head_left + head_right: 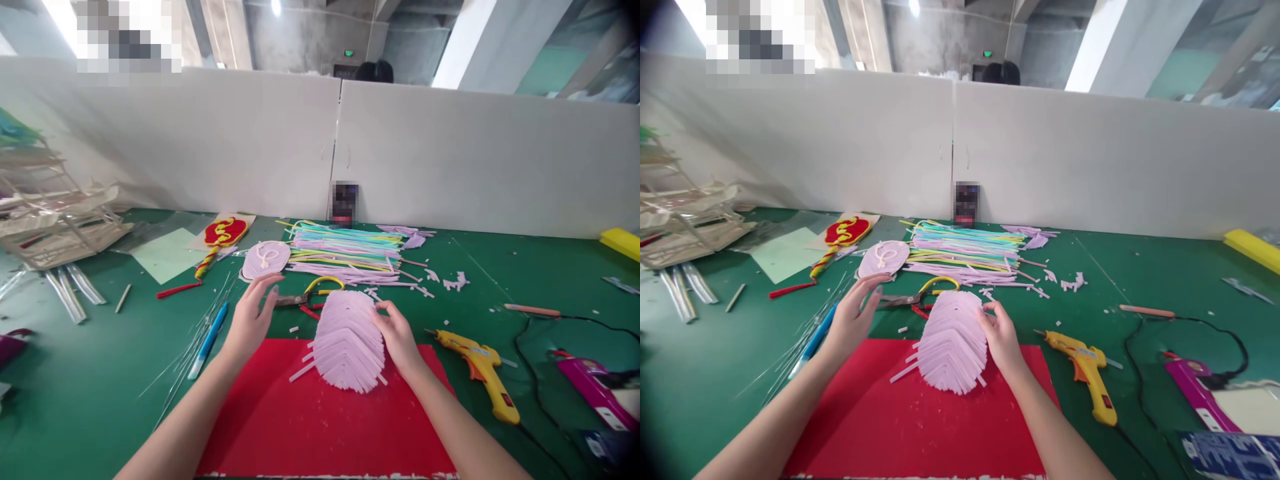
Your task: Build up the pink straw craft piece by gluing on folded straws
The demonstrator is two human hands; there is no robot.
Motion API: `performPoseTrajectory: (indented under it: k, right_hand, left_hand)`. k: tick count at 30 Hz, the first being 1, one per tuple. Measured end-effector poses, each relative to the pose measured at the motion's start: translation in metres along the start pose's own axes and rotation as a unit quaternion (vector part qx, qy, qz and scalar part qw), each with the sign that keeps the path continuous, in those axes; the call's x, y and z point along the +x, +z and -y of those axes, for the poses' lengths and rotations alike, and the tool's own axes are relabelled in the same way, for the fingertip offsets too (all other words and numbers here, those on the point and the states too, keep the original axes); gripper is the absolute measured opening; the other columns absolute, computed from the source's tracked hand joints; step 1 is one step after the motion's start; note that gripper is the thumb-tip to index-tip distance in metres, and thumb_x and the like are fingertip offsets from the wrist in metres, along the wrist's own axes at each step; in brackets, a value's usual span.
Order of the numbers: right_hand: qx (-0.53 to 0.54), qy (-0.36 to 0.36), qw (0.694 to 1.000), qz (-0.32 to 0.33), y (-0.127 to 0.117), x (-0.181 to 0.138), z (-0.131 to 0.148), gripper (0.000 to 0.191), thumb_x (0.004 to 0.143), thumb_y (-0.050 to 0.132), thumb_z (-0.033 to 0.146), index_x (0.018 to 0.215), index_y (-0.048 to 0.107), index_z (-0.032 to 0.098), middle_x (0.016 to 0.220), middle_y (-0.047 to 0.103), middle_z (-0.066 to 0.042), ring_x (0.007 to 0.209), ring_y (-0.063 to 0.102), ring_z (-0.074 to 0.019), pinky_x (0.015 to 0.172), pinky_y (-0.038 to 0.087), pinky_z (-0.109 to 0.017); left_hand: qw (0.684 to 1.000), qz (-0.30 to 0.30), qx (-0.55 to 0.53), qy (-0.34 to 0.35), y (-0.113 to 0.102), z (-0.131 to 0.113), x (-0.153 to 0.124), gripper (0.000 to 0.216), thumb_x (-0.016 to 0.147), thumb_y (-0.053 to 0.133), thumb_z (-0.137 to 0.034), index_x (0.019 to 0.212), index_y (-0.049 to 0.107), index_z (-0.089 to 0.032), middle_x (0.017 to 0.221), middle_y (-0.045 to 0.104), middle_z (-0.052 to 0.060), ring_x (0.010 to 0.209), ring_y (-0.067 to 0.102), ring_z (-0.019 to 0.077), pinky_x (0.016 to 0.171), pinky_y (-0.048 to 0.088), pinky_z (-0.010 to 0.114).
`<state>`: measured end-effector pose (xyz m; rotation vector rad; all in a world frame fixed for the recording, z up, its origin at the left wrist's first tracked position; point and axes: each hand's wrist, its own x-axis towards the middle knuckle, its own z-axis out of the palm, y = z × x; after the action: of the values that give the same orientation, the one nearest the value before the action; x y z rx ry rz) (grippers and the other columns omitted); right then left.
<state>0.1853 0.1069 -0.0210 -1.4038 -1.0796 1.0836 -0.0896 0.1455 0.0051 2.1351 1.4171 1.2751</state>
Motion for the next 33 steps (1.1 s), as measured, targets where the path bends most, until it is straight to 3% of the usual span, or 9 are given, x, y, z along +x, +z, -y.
performPoseTrajectory:
  k: [8, 11, 14, 16, 19, 21, 23, 27, 33]
  right_hand:
    - [0.118, 0.050, 0.992, -0.020, -0.003, 0.002, 0.000, 0.042, 0.061, 0.075, 0.053, 0.078, 0.049, 0.024, 0.054, 0.047, 0.007, 0.050, 0.041, -0.0107, 0.050, 0.029, -0.024]
    - [0.209, 0.067, 0.976, -0.003, -0.002, 0.000, -0.001, 0.040, 0.061, 0.077, 0.043, 0.081, 0.047, 0.025, 0.064, 0.057, 0.006, 0.055, 0.051, -0.0128, 0.051, 0.038, -0.024]
    - [0.257, 0.052, 0.965, 0.003, -0.002, 0.000, 0.000, 0.036, 0.064, 0.076, 0.038, 0.082, 0.047, 0.025, 0.069, 0.060, 0.006, 0.056, 0.055, -0.0127, 0.051, 0.043, -0.024]
    - [0.275, 0.041, 0.961, 0.004, -0.002, 0.000, 0.001, 0.033, 0.067, 0.074, 0.037, 0.088, 0.050, 0.026, 0.076, 0.063, 0.005, 0.060, 0.058, -0.0130, 0.052, 0.048, -0.024]
    - [0.284, 0.027, 0.958, -0.005, -0.003, 0.002, 0.004, 0.035, 0.069, 0.073, 0.036, 0.097, 0.053, 0.027, 0.089, 0.067, 0.003, 0.069, 0.063, -0.0141, 0.056, 0.053, -0.026]
    - [0.290, 0.020, 0.957, -0.015, -0.004, 0.003, 0.005, 0.039, 0.069, 0.074, 0.036, 0.101, 0.054, 0.027, 0.092, 0.068, 0.002, 0.071, 0.065, -0.0143, 0.059, 0.055, -0.026]
    - [0.305, 0.017, 0.952, -0.018, -0.004, 0.004, 0.005, 0.043, 0.069, 0.074, 0.037, 0.106, 0.055, 0.028, 0.091, 0.068, 0.002, 0.071, 0.065, -0.0135, 0.060, 0.055, -0.025]
    - [0.306, 0.011, 0.952, 0.015, -0.003, 0.000, 0.006, 0.050, 0.074, 0.073, 0.036, 0.119, 0.052, 0.030, 0.097, 0.068, 0.000, 0.073, 0.065, -0.0134, 0.062, 0.055, -0.026]
    - [0.282, 0.019, 0.953, 0.106, -0.001, -0.007, 0.009, 0.047, 0.077, 0.065, 0.050, 0.117, 0.059, 0.026, 0.106, 0.069, -0.005, 0.084, 0.067, -0.0208, 0.068, 0.057, -0.035]
  left_hand:
    - [0.996, 0.055, 0.063, 0.039, -0.013, 0.038, 0.006, 0.033, 0.097, 0.037, -0.035, 0.114, 0.059, -0.019, 0.117, 0.061, 0.010, 0.112, 0.057, 0.0217, 0.099, 0.043, 0.035]
    - [0.997, 0.066, 0.035, 0.025, -0.010, 0.025, 0.009, 0.032, 0.095, 0.040, -0.037, 0.112, 0.061, -0.020, 0.117, 0.062, 0.010, 0.112, 0.057, 0.0229, 0.099, 0.043, 0.038]
    - [0.989, 0.059, -0.087, -0.101, 0.000, -0.005, 0.011, 0.033, 0.091, 0.047, -0.042, 0.112, 0.060, -0.020, 0.117, 0.064, 0.010, 0.111, 0.058, 0.0242, 0.099, 0.043, 0.041]
    - [0.938, 0.032, -0.252, -0.236, 0.012, -0.028, 0.010, 0.038, 0.088, 0.054, -0.042, 0.117, 0.055, -0.018, 0.119, 0.064, 0.012, 0.111, 0.060, 0.0247, 0.097, 0.046, 0.041]
    - [0.784, 0.017, -0.442, -0.435, 0.032, -0.057, 0.007, 0.028, 0.090, 0.057, -0.033, 0.111, 0.056, -0.015, 0.118, 0.065, 0.015, 0.106, 0.065, 0.0219, 0.096, 0.048, 0.036]
    - [0.697, 0.057, -0.505, -0.506, 0.044, -0.068, 0.004, 0.021, 0.094, 0.051, -0.029, 0.101, 0.060, -0.011, 0.109, 0.069, 0.018, 0.097, 0.068, 0.0201, 0.092, 0.051, 0.032]
    - [0.654, 0.097, -0.536, -0.525, 0.053, -0.072, 0.001, 0.021, 0.095, 0.051, -0.027, 0.096, 0.062, -0.010, 0.099, 0.071, 0.016, 0.087, 0.070, 0.0175, 0.086, 0.053, 0.028]
    - [0.662, 0.122, -0.562, -0.481, 0.063, -0.068, 0.000, 0.012, 0.083, 0.069, -0.022, 0.090, 0.067, -0.012, 0.080, 0.071, 0.005, 0.067, 0.066, 0.0100, 0.068, 0.053, 0.019]
    - [0.755, 0.135, -0.502, -0.400, 0.050, -0.055, 0.013, 0.039, 0.065, 0.082, -0.038, 0.092, 0.068, -0.015, 0.074, 0.063, -0.001, 0.058, 0.054, 0.0068, 0.052, 0.043, 0.016]
